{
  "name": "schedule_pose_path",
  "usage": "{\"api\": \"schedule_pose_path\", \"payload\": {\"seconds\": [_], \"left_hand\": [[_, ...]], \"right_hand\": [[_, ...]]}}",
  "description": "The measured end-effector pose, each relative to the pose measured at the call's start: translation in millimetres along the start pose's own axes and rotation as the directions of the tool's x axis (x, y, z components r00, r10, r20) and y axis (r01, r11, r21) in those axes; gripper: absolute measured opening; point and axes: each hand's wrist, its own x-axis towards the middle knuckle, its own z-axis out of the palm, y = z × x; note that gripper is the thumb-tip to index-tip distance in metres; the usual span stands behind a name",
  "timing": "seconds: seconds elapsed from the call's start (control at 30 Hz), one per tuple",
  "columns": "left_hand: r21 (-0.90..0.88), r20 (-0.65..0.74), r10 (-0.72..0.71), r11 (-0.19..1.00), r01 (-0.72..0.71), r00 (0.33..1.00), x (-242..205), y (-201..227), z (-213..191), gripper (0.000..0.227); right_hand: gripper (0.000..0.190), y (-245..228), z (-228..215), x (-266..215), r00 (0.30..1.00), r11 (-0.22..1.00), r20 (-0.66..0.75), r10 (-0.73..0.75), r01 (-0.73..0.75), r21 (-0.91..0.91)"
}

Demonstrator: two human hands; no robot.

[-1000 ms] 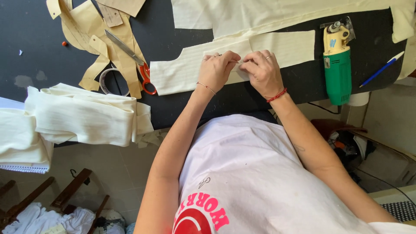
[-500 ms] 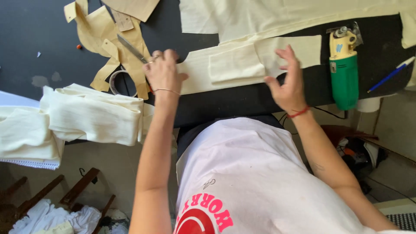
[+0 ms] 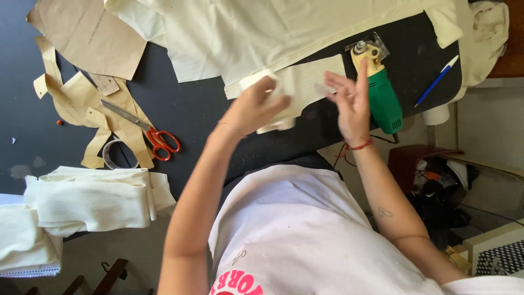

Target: The person places a cardboard pattern on a piece of white fabric and traces its outline with a blue pen. They then use a green electric rotary cutter to cut the fabric along the marked lines. After cutting, the person folds the fabric piece and places it on a stack of other cut pieces.

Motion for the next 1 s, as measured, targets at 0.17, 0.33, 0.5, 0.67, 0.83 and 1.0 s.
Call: {"api": "schedule_pose_path", "payload": {"seconds": [0.17,0.33,0.5,0.67,0.83,1.0], "left_hand": [[-0.272,0.327,0.053,0.961,0.041,0.943,58,11,72,0.075],[0.164,-0.236,0.432,0.900,-0.403,0.870,64,-47,108,0.018],[0.693,-0.219,0.511,0.681,-0.236,0.831,48,-49,112,0.055],[0.662,-0.272,0.562,0.699,-0.272,0.781,44,-58,112,0.050],[0.235,-0.648,0.275,0.959,-0.157,0.711,24,-70,89,0.044],[-0.043,-0.451,-0.162,0.986,0.160,0.878,22,-77,88,0.042]], "right_hand": [[0.023,-14,-45,13,0.899,0.976,-0.432,-0.075,-0.023,-0.217],[0.012,8,-63,14,0.913,0.922,-0.399,0.089,-0.227,-0.315],[0.010,53,-60,34,0.981,0.799,-0.032,0.189,-0.173,-0.576],[0.018,89,-53,58,0.945,0.507,0.018,0.326,-0.159,-0.847],[0.033,41,-42,63,0.925,0.510,-0.019,0.380,-0.227,-0.830],[0.028,59,-43,59,0.881,0.309,-0.072,0.467,-0.239,-0.920]]}}
